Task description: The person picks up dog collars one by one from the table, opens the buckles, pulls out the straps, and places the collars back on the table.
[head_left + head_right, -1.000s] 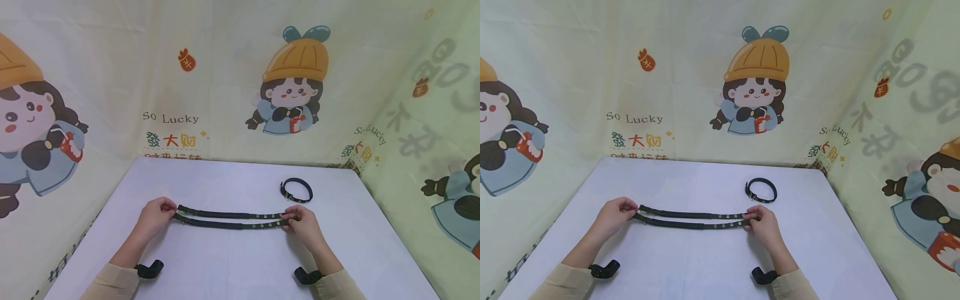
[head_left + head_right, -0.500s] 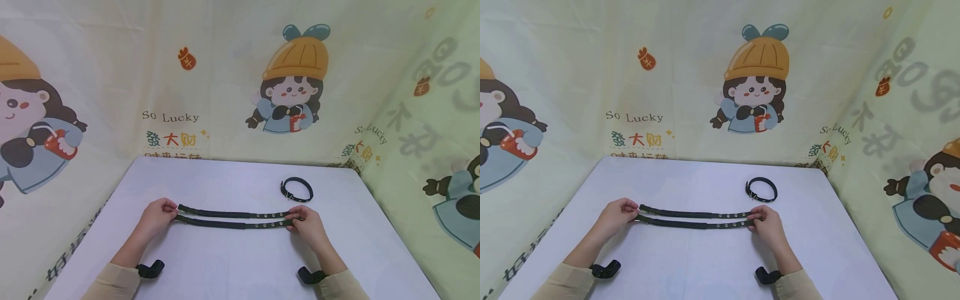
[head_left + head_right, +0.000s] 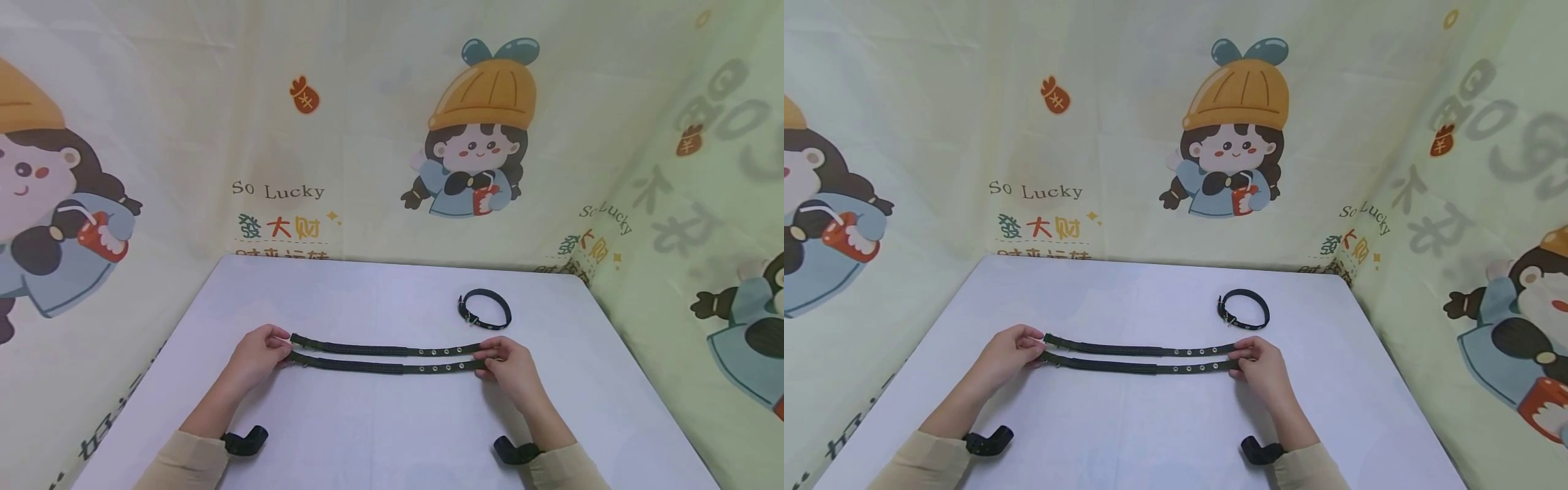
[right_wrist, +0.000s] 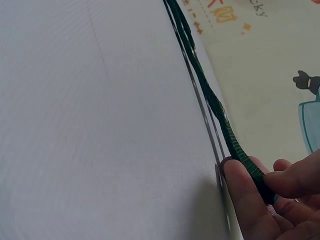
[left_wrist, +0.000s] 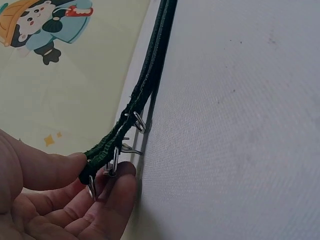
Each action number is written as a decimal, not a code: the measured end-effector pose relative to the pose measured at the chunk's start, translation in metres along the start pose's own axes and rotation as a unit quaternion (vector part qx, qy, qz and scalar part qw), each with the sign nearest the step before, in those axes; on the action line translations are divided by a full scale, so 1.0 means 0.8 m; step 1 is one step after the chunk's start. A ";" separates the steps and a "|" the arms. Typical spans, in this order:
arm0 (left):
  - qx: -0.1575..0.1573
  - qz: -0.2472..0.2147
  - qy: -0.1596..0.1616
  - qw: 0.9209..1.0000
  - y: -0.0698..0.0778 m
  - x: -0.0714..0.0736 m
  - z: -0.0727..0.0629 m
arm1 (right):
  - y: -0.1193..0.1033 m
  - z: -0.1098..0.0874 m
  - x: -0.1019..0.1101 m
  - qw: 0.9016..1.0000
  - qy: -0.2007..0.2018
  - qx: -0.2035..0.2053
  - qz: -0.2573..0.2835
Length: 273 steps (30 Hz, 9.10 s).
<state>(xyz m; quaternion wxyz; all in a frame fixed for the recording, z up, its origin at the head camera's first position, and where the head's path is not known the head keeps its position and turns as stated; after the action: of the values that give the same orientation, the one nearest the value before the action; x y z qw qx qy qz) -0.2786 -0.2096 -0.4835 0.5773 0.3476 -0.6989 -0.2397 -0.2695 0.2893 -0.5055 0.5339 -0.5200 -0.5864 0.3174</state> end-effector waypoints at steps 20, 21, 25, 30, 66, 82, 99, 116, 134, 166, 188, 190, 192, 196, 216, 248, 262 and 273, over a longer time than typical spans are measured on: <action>-0.009 -0.027 -0.013 1.000 -0.014 0.020 0.009 | 0.005 0.001 0.037 1.000 0.007 -0.003 0.023; -0.010 -0.029 -0.011 0.999 -0.014 0.023 0.009 | 0.005 0.001 0.039 1.000 0.006 -0.002 0.025; -0.009 -0.041 0.007 0.999 -0.012 0.038 0.009 | 0.004 0.002 0.052 0.999 0.009 0.001 0.034; -0.012 -0.048 0.042 0.998 0.000 0.051 0.011 | 0.001 0.002 0.066 1.000 0.018 -0.005 0.019; -0.178 -0.020 -0.023 0.983 0.192 -0.065 0.051 | -0.049 0.013 0.079 0.993 0.065 0.044 -0.083; -0.238 0.036 -0.097 0.966 0.262 -0.156 0.068 | -0.056 0.026 0.075 0.989 0.068 0.066 -0.112; -0.277 0.092 -0.159 0.943 0.301 -0.236 0.090 | -0.060 0.054 0.060 0.986 0.043 0.083 -0.141; -0.315 0.153 -0.158 0.923 0.318 -0.296 0.107 | -0.061 0.078 0.043 0.982 0.026 0.065 -0.176; -0.335 0.165 -0.185 0.909 0.330 -0.328 0.095 | -0.053 0.096 0.027 0.974 -0.003 0.046 -0.222; -0.337 0.140 -0.153 0.918 0.325 -0.320 0.091 | -0.061 0.095 0.028 0.964 0.039 0.104 -0.240; -0.334 0.102 -0.097 0.932 0.319 -0.295 0.089 | -0.083 0.071 0.016 0.976 0.028 0.127 -0.173; -0.331 0.095 -0.098 0.934 0.318 -0.293 0.087 | -0.083 0.069 0.016 0.977 0.027 0.129 -0.168; -0.330 0.089 -0.097 0.935 0.317 -0.291 0.085 | -0.083 0.067 0.015 0.978 0.025 0.131 -0.163; -0.329 0.084 -0.091 0.936 0.316 -0.285 0.081 | -0.084 0.063 0.014 0.980 0.021 0.129 -0.153; -0.346 0.052 -0.041 0.936 0.318 -0.253 0.062 | -0.095 0.045 0.008 0.985 0.015 0.117 -0.129; -0.335 -0.028 -0.022 0.942 0.309 -0.212 0.029 | -0.135 0.001 -0.020 0.969 0.041 0.176 -0.171; -0.337 -0.030 -0.011 0.941 0.314 -0.202 0.021 | -0.143 -0.007 -0.032 0.962 0.049 0.192 -0.188; -0.353 -0.042 0.002 0.935 0.318 -0.191 0.016 | -0.143 -0.007 -0.031 0.963 0.043 0.190 -0.185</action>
<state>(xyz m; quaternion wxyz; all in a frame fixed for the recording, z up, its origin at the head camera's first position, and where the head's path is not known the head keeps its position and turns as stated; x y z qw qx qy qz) -0.3306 0.0699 -0.3967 0.6538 0.1510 -0.5526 -0.4945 -0.2980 0.2352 -0.4052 0.6967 -0.3045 -0.5782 0.2961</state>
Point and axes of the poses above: each hand's wrist, its own z-axis towards the middle knuckle, its own x-axis out of the back of the hand, y = z × x, the point moved 9 cm from there along z, towards the middle knuckle, and after that the axes turned 4 degrees about z, right-handed, at the moved point
